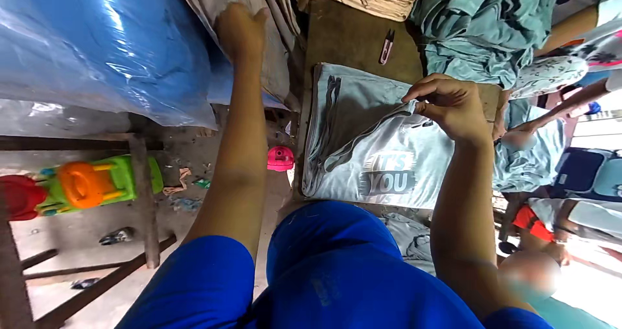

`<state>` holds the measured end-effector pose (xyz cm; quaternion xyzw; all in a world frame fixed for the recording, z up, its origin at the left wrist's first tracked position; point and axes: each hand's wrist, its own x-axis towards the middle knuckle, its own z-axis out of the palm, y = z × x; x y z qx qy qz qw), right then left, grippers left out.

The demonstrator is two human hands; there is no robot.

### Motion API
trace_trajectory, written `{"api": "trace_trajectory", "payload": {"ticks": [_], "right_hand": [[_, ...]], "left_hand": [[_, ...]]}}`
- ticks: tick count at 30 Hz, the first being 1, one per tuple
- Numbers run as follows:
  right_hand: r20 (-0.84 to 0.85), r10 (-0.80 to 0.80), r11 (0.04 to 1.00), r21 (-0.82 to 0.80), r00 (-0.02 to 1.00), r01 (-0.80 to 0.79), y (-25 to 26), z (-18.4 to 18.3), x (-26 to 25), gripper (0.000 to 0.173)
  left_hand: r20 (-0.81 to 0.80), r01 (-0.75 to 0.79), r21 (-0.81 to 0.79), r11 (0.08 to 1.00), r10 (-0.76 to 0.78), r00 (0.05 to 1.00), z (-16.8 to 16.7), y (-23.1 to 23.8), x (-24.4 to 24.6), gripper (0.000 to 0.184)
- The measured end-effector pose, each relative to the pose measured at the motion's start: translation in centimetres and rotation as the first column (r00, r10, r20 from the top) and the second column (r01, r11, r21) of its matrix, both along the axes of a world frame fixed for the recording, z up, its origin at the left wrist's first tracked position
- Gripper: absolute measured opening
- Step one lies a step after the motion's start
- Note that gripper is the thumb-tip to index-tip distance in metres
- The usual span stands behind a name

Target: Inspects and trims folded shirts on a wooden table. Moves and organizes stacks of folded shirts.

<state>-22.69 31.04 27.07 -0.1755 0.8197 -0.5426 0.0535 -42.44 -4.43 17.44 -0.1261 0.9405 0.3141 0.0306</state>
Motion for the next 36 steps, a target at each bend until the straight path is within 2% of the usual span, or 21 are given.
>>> {"api": "trace_trajectory", "payload": {"ticks": [2,4,5,7,10,12,14,16,17,18,20,23,24,25,27,31,33,36], "right_hand": [[-0.002,-0.004,1.000,0.008,1.000,0.004,-0.1,-0.1,-0.2,0.015],[-0.021,-0.022,0.999,0.027,1.000,0.023,-0.2,-0.2,-0.4,0.016],[-0.033,-0.039,0.998,0.041,0.999,0.040,-0.4,-0.2,-0.6,0.017],[-0.053,-0.082,0.993,0.079,0.995,0.086,-1.0,-0.3,-1.2,0.021],[-0.033,-0.141,0.977,0.157,0.990,0.144,-2.2,-0.8,-2.4,0.030],[-0.009,-0.165,0.960,0.227,0.986,0.163,-3.1,-0.9,-3.1,0.030],[0.012,-0.162,0.946,0.287,0.987,0.152,-3.7,-0.9,-3.6,0.031],[0.029,-0.151,0.940,0.315,0.988,0.134,-4.1,-0.9,-4.1,0.033],[0.029,-0.137,0.942,0.313,0.990,0.121,-4.1,-1.1,-4.3,0.034],[0.024,-0.125,0.947,0.299,0.992,0.112,-4.1,-1.4,-4.5,0.034],[0.011,-0.109,0.963,0.250,0.994,0.103,-3.9,-2.5,-5.1,0.033],[0.009,-0.106,0.954,0.283,0.994,0.099,-3.6,-4.3,-6.0,0.039],[0.028,-0.090,0.937,0.340,0.996,0.076,-3.5,-4.5,-6.3,0.045],[0.059,-0.072,0.914,0.403,0.996,0.043,-3.4,-4.2,-6.4,0.046],[0.042,-0.041,0.860,0.510,0.998,0.014,-3.6,-3.4,-6.3,0.039],[-0.068,-0.026,0.800,0.597,0.997,0.062,-3.7,-1.9,-5.3,0.031],[-0.159,-0.052,0.811,0.570,0.986,0.135,-2.9,-2.2,-4.8,0.030],[-0.224,-0.086,0.861,0.473,0.971,0.186,-1.4,-3.5,-4.2,0.030]], "left_hand": [[0.037,0.106,-0.006,0.994,-0.106,0.994,-0.1,0.2,1.1,0.052],[0.036,0.205,0.051,0.977,-0.207,0.978,-0.6,1.0,2.5,0.080],[0.005,0.222,0.096,0.970,-0.224,0.975,-0.6,1.8,3.8,0.073],[-0.030,0.292,0.188,0.938,-0.292,0.956,-0.3,4.0,6.3,0.045],[-0.055,0.418,0.319,0.851,-0.424,0.904,-1.2,8.1,9.4,0.040],[0.052,0.420,0.298,0.857,-0.454,0.889,-1.2,10.1,10.5,0.043],[0.154,0.410,0.275,0.869,-0.461,0.874,-1.0,11.3,10.4,0.034],[0.150,0.402,0.301,0.865,-0.459,0.876,-0.6,11.5,10.2,0.030],[0.123,0.380,0.367,0.849,-0.449,0.885,-0.6,11.5,10.2,0.030],[0.085,0.350,0.474,0.808,-0.438,0.895,-0.8,11.6,10.3,0.031],[0.034,0.281,0.727,0.626,-0.441,0.897,-0.6,11.9,10.7,0.032],[-0.088,0.256,0.890,0.377,-0.410,0.908,1.1,12.6,12.0,0.028],[-0.131,0.280,0.894,0.350,-0.394,0.910,1.7,12.7,12.3,0.027],[-0.170,0.321,0.876,0.361,-0.391,0.905,2.1,12.7,12.5,0.029],[-0.240,0.398,0.827,0.396,-0.392,0.888,2.3,12.5,12.8,0.034],[-0.379,0.526,0.782,0.333,-0.417,0.826,0.5,12.2,16.3,0.053],[-0.308,0.561,0.737,0.378,-0.551,0.776,0.1,10.2,20.0,0.063],[-0.077,0.676,0.550,0.491,-0.776,0.626,0.3,5.8,23.7,0.064]]}}
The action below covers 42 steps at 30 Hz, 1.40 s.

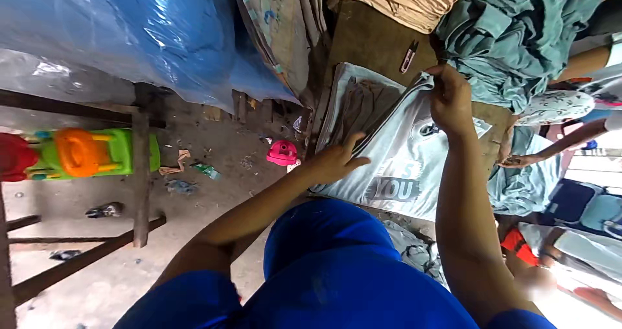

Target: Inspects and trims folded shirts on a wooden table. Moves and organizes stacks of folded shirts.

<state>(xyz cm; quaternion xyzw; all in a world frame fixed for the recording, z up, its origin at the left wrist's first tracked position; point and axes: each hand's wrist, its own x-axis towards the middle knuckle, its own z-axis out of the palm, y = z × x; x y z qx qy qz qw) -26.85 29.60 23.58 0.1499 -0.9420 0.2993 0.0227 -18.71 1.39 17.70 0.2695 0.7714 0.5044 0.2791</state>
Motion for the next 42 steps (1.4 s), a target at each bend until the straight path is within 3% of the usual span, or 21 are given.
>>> {"api": "trace_trajectory", "payload": {"ticks": [2,6,9,13,15,17,19,21,22,27,29,32,34,37,40,42], "right_hand": [[0.025,-0.003,0.999,-0.034,1.000,0.004,0.3,-0.8,0.4,0.030],[0.059,0.017,0.995,-0.099,0.998,-0.011,0.3,-0.6,0.6,0.028],[0.144,0.074,0.987,-0.150,0.987,-0.052,0.7,1.3,1.4,0.029],[0.215,0.110,0.967,-0.251,0.970,-0.054,1.6,4.1,3.2,0.025],[0.241,0.129,0.946,-0.321,0.962,-0.046,2.4,5.2,4.1,0.021],[0.236,0.150,0.928,-0.369,0.960,-0.054,3.1,5.7,4.7,0.019],[0.213,0.181,0.918,-0.387,0.960,-0.088,3.4,5.8,4.6,0.017],[0.179,0.203,0.910,-0.397,0.963,-0.118,3.3,5.0,3.9,0.017],[0.160,0.208,0.909,-0.397,0.965,-0.130,3.0,4.4,3.2,0.019],[0.134,0.189,0.932,-0.335,0.973,-0.135,-0.1,-0.2,-1.2,0.026],[0.138,0.175,0.944,-0.307,0.975,-0.125,-0.4,-1.1,-2.0,0.026],[0.172,0.166,0.958,-0.261,0.971,-0.117,0.1,0.0,-1.7,0.029],[0.160,0.179,0.947,-0.295,0.971,-0.126,0.8,1.1,-0.9,0.028],[0.144,0.200,0.913,-0.386,0.969,-0.132,2.3,2.2,0.1,0.028],[0.155,0.220,0.895,-0.425,0.963,-0.136,2.9,2.5,1.0,0.033],[0.149,0.223,0.895,-0.423,0.963,-0.141,2.8,2.5,1.4,0.035]], "left_hand": [[-0.017,0.048,-0.159,0.986,-0.051,0.999,1.1,-1.8,0.9,0.057],[-0.016,-0.122,-0.243,0.962,0.122,0.992,1.9,-1.5,-0.6,0.042],[-0.054,-0.267,-0.238,0.934,0.262,0.964,-0.1,1.7,-5.1,0.039],[0.001,-0.305,-0.401,0.864,0.334,0.943,-2.1,7.0,-10.3,0.054],[0.003,-0.330,-0.394,0.858,0.360,0.933,-2.8,7.9,-11.5,0.045],[0.150,-0.424,-0.249,0.871,0.467,0.871,-2.6,7.1,-12.5,0.039],[0.513,-0.596,-0.054,0.801,0.534,0.672,-1.5,5.9,-13.4,0.044],[0.762,-0.675,-0.023,0.737,0.450,0.465,-0.1,5.2,-14.1,0.050],[0.786,-0.679,-0.005,0.734,0.423,0.451,0.4,5.4,-14.1,0.052],[0.478,-0.537,0.252,0.805,0.379,0.792,4.2,7.2,-12.4,0.038],[0.398,-0.505,0.352,0.788,0.362,0.843,4.4,7.2,-11.5,0.032],[0.286,-0.369,0.452,0.812,0.260,0.922,2.5,5.5,-8.6,0.042],[0.099,-0.173,0.367,0.914,0.146,0.984,0.6,3.3,-4.9,0.046],[-0.108,0.069,0.010,0.998,-0.067,0.992,-0.3,-1.3,-0.6,0.042],[-0.383,0.021,-0.206,0.978,-0.100,0.918,-0.1,-4.3,0.3,0.043],[-0.391,-0.032,-0.248,0.968,-0.070,0.918,0.3,-4.7,0.1,0.044]]}}
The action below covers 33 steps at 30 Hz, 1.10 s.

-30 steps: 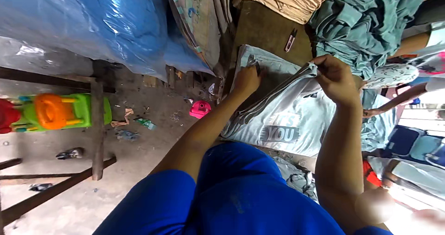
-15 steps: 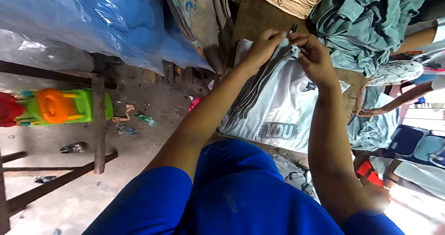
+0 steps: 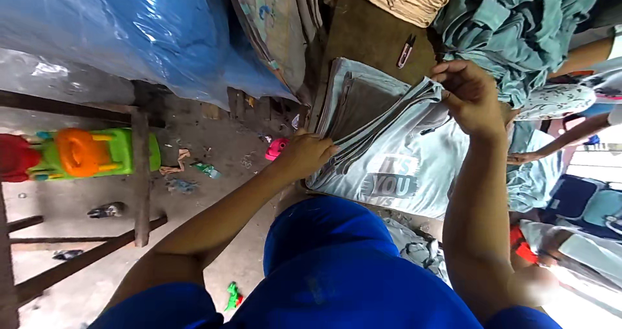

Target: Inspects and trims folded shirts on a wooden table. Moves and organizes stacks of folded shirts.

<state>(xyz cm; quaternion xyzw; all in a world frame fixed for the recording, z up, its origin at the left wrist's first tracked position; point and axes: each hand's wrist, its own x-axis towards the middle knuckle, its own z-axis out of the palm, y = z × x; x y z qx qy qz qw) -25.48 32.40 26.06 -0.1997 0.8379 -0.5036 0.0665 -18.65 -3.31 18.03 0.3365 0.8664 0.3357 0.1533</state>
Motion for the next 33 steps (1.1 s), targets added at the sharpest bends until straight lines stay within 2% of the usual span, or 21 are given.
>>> {"api": "trace_trajectory", "payload": {"ticks": [3,5,7,9,12,14,17,20,22,24,28,30,31,33], "right_hand": [[-0.005,0.003,1.000,0.001,1.000,-0.003,-0.3,-0.1,0.1,0.036],[0.009,-0.003,1.000,0.010,1.000,0.003,-0.7,0.0,0.3,0.037],[0.036,-0.008,0.999,0.048,0.999,0.006,-1.2,0.3,0.3,0.038],[0.058,-0.006,0.995,0.096,0.998,0.001,-1.3,0.2,0.0,0.039],[0.089,-0.024,0.978,0.211,0.996,0.005,-1.7,0.4,-0.2,0.039],[0.097,-0.050,0.965,0.260,0.994,0.023,-2.0,0.6,-0.5,0.034],[0.093,-0.027,0.977,0.212,0.995,0.007,-2.3,0.0,-1.0,0.025],[0.101,0.027,0.994,0.104,0.994,-0.038,-2.5,-1.0,-1.6,0.023],[0.123,0.045,0.996,0.073,0.991,-0.055,-2.6,-1.4,-2.0,0.025],[0.133,0.060,0.996,0.064,0.989,-0.069,-2.5,-1.1,-2.0,0.025],[0.086,0.148,0.979,0.128,0.985,-0.158,-1.5,1.1,-1.5,0.029],[0.070,0.154,0.981,0.111,0.986,-0.161,-1.0,2.2,-0.6,0.028],[0.065,0.144,0.987,0.070,0.988,-0.148,-0.6,2.5,-0.2,0.027],[0.064,0.137,0.990,-0.039,0.989,-0.135,0.6,2.8,0.4,0.025]], "left_hand": [[0.198,-0.168,-0.059,0.984,0.177,0.964,0.6,1.5,-1.7,0.048],[0.269,-0.268,-0.080,0.960,0.280,0.921,-0.2,3.3,-4.3,0.043],[0.265,-0.336,-0.033,0.941,0.332,0.905,-1.4,5.7,-7.6,0.036],[0.219,-0.394,-0.039,0.918,0.393,0.893,-2.5,8.5,-10.8,0.038],[0.205,-0.381,-0.255,0.889,0.435,0.877,-2.3,11.0,-13.2,0.035],[0.226,-0.383,-0.276,0.882,0.446,0.866,-1.6,11.0,-13.6,0.032],[0.398,-0.466,-0.035,0.884,0.440,0.805,-0.7,10.1,-13.1,0.036],[0.584,-0.537,0.322,0.780,0.283,0.761,1.1,10.7,-11.3,0.031],[0.568,-0.495,0.502,0.709,0.161,0.807,3.1,11.3,-9.4,0.027],[0.471,-0.432,0.612,0.662,0.134,0.872,4.1,11.7,-7.4,0.028],[0.293,-0.250,0.736,0.630,0.036,0.955,3.4,11.1,-4.0,0.045],[0.224,-0.156,0.723,0.673,-0.014,0.974,2.1,10.0,-2.1,0.052],[0.232,-0.123,0.664,0.738,-0.047,0.972,1.7,8.8,-1.3,0.054],[0.278,-0.025,0.449,0.893,-0.113,0.954,1.1,5.7,-0.2,0.052]]}}
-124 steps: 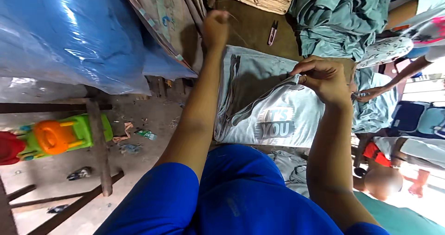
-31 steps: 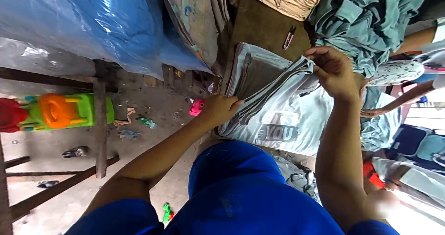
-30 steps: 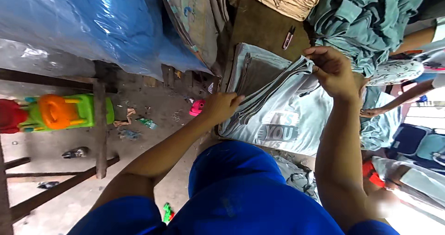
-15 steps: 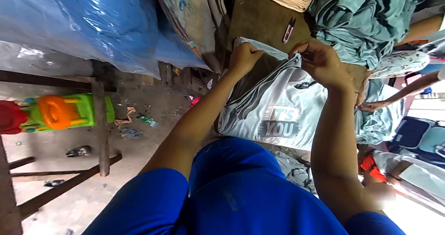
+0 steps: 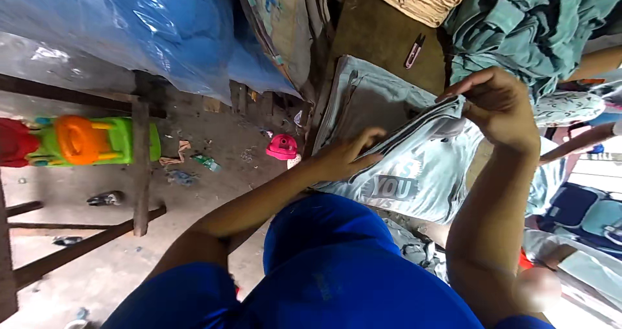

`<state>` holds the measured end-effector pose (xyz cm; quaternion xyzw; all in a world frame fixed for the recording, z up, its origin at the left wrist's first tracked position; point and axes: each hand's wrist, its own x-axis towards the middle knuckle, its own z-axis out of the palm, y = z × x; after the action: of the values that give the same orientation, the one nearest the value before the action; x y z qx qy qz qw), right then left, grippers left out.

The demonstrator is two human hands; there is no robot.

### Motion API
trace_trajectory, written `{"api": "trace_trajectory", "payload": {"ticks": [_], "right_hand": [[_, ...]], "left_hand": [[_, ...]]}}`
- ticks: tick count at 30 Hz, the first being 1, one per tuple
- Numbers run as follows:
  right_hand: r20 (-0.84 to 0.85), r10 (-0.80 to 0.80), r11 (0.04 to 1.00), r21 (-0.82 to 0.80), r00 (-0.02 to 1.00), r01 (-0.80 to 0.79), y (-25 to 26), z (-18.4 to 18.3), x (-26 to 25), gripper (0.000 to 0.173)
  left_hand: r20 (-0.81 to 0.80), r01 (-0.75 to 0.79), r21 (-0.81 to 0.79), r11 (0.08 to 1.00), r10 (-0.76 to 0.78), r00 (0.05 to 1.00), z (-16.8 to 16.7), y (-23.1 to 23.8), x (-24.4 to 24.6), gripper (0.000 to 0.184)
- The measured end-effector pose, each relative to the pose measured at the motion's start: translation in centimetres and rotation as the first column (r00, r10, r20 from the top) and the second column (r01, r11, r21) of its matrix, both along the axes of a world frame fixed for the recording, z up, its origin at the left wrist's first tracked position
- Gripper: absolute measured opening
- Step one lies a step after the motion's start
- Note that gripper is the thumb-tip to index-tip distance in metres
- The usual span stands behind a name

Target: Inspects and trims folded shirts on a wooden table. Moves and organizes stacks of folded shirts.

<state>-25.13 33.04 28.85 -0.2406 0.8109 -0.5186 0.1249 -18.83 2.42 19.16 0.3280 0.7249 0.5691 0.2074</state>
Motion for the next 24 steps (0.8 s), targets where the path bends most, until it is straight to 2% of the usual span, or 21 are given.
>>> {"api": "trace_trajectory", "payload": {"ticks": [3,6,8,9,13,15,16,18,19,20,21,22,23,24], "right_hand": [[0.002,-0.023,0.997,-0.080,1.000,0.023,1.0,-0.4,0.6,0.029],[0.002,-0.046,0.992,-0.118,0.999,0.046,0.5,-1.0,0.8,0.027],[0.002,-0.050,0.990,-0.134,0.999,0.050,0.3,-1.0,0.8,0.029],[0.004,-0.052,0.989,-0.137,0.999,0.052,0.2,-1.0,0.8,0.029],[0.006,-0.083,0.991,-0.107,0.997,0.083,-0.6,-1.1,1.1,0.029],[0.006,-0.110,0.989,-0.097,0.994,0.110,-0.6,-1.0,1.4,0.029],[0.007,-0.120,0.988,-0.094,0.993,0.120,-0.5,-1.0,1.6,0.029],[0.010,-0.135,0.985,-0.109,0.991,0.135,-0.2,-1.0,2.1,0.029],[0.009,-0.139,0.983,-0.120,0.990,0.139,0.0,-1.1,2.3,0.030],[0.006,-0.141,0.982,-0.128,0.990,0.141,0.0,-1.2,2.5,0.030],[0.003,-0.141,0.981,-0.136,0.990,0.140,0.1,-1.3,2.7,0.030],[-0.001,-0.141,0.980,-0.140,0.990,0.139,0.0,-1.3,2.9,0.029],[-0.006,-0.141,0.980,-0.144,0.990,0.138,-0.1,-1.4,3.0,0.028],[-0.009,-0.142,0.979,-0.150,0.990,0.139,-0.2,-1.4,2.9,0.027]], "left_hand": [[0.012,0.125,-0.337,0.933,-0.128,0.992,0.8,-3.6,0.2,0.047],[-0.033,-0.051,-0.513,0.857,0.040,0.999,2.6,-4.1,-1.0,0.048],[-0.079,-0.214,-0.507,0.835,0.202,0.976,2.2,-2.7,-3.1,0.039],[-0.069,-0.247,-0.503,0.828,0.247,0.967,1.3,-1.7,-4.6,0.037],[-0.086,-0.304,-0.592,0.746,0.316,0.945,-4.2,3.3,-10.3,0.040],[-0.122,-0.312,-0.641,0.701,0.308,0.944,-5.7,4.7,-11.4,0.038],[-0.136,-0.321,-0.635,0.702,0.308,0.942,-5.9,4.9,-11.3,0.034],[-0.115,-0.357,-0.534,0.767,0.353,0.929,-5.2,4.6,-10.6,0.031],[-0.037,-0.371,-0.448,0.814,0.397,0.917,-4.6,4.5,-10.0,0.032],[0.116,-0.371,-0.345,0.862,0.431,0.895,-4.1,4.6,-9.2,0.034],[0.351,-0.367,-0.230,0.901,0.429,0.833,-3.9,5.0,-8.4,0.036],[0.631,-0.385,-0.112,0.916,0.365,0.685,-3.8,5.5,-7.8,0.040],[0.833,-0.445,-0.034,0.895,0.272,0.483,-3.4,6.0,-7.5,0.040],[0.922,-0.511,0.025,0.859,0.177,0.345,-3.2,6.3,-7.8,0.035]]}}
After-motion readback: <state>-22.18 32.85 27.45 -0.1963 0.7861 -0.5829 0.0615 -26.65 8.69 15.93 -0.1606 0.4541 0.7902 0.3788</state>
